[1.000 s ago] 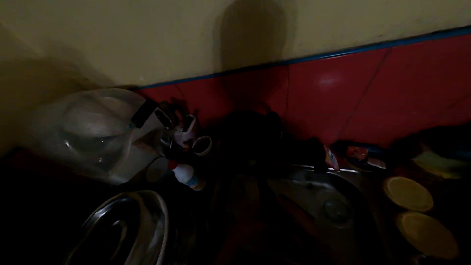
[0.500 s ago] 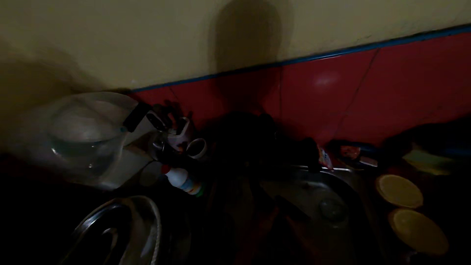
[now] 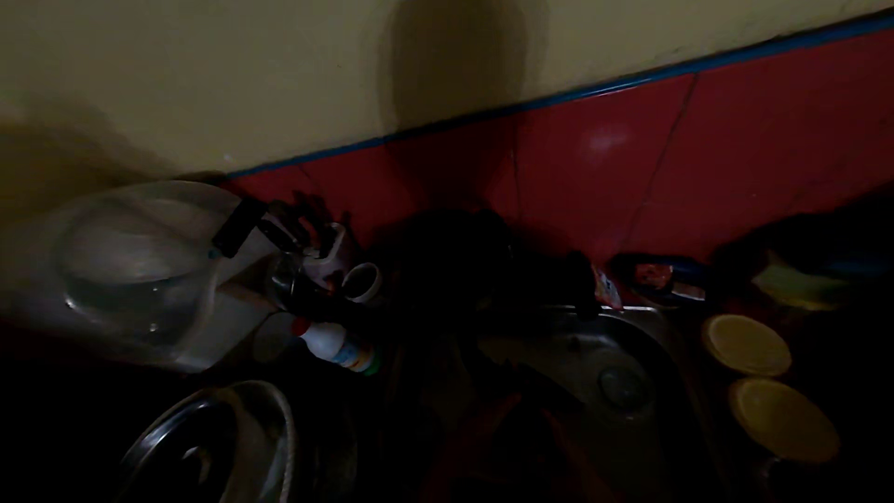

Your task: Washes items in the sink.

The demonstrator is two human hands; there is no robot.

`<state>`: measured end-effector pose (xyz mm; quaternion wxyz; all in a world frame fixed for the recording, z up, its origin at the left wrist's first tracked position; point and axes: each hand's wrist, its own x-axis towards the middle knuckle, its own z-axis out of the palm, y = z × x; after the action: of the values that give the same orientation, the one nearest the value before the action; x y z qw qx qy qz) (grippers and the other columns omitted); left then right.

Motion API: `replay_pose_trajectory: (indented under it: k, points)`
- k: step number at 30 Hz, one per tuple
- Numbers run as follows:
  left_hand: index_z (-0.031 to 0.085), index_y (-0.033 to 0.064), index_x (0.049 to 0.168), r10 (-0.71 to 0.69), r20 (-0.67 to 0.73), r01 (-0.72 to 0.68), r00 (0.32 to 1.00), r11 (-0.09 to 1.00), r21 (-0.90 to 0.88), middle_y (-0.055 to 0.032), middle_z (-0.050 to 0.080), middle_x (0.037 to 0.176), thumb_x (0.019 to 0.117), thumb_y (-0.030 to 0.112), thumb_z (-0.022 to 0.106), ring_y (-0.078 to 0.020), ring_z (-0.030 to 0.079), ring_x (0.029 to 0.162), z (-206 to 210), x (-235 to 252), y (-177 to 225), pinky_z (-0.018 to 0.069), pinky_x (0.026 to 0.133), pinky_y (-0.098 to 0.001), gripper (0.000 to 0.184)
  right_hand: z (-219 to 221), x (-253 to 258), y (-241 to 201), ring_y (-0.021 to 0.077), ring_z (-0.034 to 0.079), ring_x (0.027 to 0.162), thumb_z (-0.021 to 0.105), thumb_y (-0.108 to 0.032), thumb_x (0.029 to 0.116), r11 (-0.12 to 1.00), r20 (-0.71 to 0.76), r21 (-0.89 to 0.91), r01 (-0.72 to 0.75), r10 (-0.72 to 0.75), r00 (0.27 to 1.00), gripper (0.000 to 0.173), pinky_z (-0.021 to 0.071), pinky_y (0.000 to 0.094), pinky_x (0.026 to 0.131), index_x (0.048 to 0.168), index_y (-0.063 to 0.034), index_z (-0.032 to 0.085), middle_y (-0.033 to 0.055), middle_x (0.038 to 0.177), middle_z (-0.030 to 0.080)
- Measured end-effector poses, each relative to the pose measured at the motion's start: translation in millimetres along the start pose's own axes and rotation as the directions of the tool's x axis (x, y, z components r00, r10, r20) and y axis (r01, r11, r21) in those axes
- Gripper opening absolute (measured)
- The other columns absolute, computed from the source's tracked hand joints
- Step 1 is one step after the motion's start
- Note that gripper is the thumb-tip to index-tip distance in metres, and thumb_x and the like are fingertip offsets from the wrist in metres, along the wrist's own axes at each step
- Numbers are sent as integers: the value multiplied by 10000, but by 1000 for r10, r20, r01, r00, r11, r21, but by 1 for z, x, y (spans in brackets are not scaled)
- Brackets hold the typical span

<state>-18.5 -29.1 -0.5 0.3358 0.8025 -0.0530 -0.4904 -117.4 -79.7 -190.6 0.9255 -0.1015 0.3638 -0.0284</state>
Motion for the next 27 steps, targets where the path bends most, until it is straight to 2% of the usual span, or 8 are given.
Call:
replay_pose_trajectory:
  k: [1,3,5,7,15,18,21,27]
  points:
    - [159,-154,1548,277,368,-321,888,945,64,-387,289,1556,1087,21,319,-418,427,1411,-37,13,-20,455,1095,-427,518,6,-2,-3,93,568,556,402,-414,1067,999,-17,6,-34,34,999,367,483,245,457,982,-126,611,21,727,604]
    - [501,-32,1443,107,-9,-107,994,994,18,-205,544,1445,1099,84,404,-260,540,1315,-7,3,-4,415,1107,-378,376,19,-10,-6,100,565,550,373,-400,1078,998,-64,-53,-31,28,998,372,474,248,455,986,-122,603,25,726,607]
    - [590,-71,1292,349,-35,-350,936,937,-11,-206,645,1227,1071,196,508,-212,632,1130,-11,46,-38,524,983,-326,356,42,-19,-1,80,555,558,362,-326,1104,973,-97,-192,126,-147,984,347,467,234,471,1023,-93,606,16,730,611]
    - [582,-62,1309,127,-171,-155,977,975,-160,-226,630,1264,1056,166,569,-264,616,1162,3,41,-13,489,1029,-386,342,50,-12,5,86,601,677,420,-245,1107,904,-126,-325,279,-333,934,301,528,252,600,1159,-19,611,44,843,642]
    - [581,4,1284,266,293,-163,919,929,-332,-46,671,1138,1078,161,481,-79,645,1031,-38,58,-56,531,940,-249,278,33,-19,-16,75,466,409,346,-469,1067,988,110,-62,-139,145,983,465,391,200,347,942,-109,612,31,632,555]
    - [527,-19,1383,-62,-75,35,995,948,-315,-138,629,1265,1086,54,394,-162,611,1120,-12,6,-6,459,1028,-313,333,36,-15,-15,78,433,406,326,-474,1071,984,21,-96,-149,152,988,470,347,209,347,925,-120,599,27,622,541]
    - [602,-16,1268,238,-14,-235,971,941,-245,-98,686,1082,1038,174,590,-107,661,932,-25,43,-46,550,823,-253,299,44,-15,-5,80,421,408,291,-426,1094,989,-36,-150,-2,-4,999,471,351,224,358,889,-113,577,8,582,510]
    - [628,6,1187,196,-40,-195,980,891,-410,-72,691,957,983,146,676,-117,670,844,-12,66,-52,572,772,-276,252,36,-5,0,106,481,445,282,-447,1095,989,34,-147,-8,13,999,506,392,245,379,898,-100,593,37,622,556]
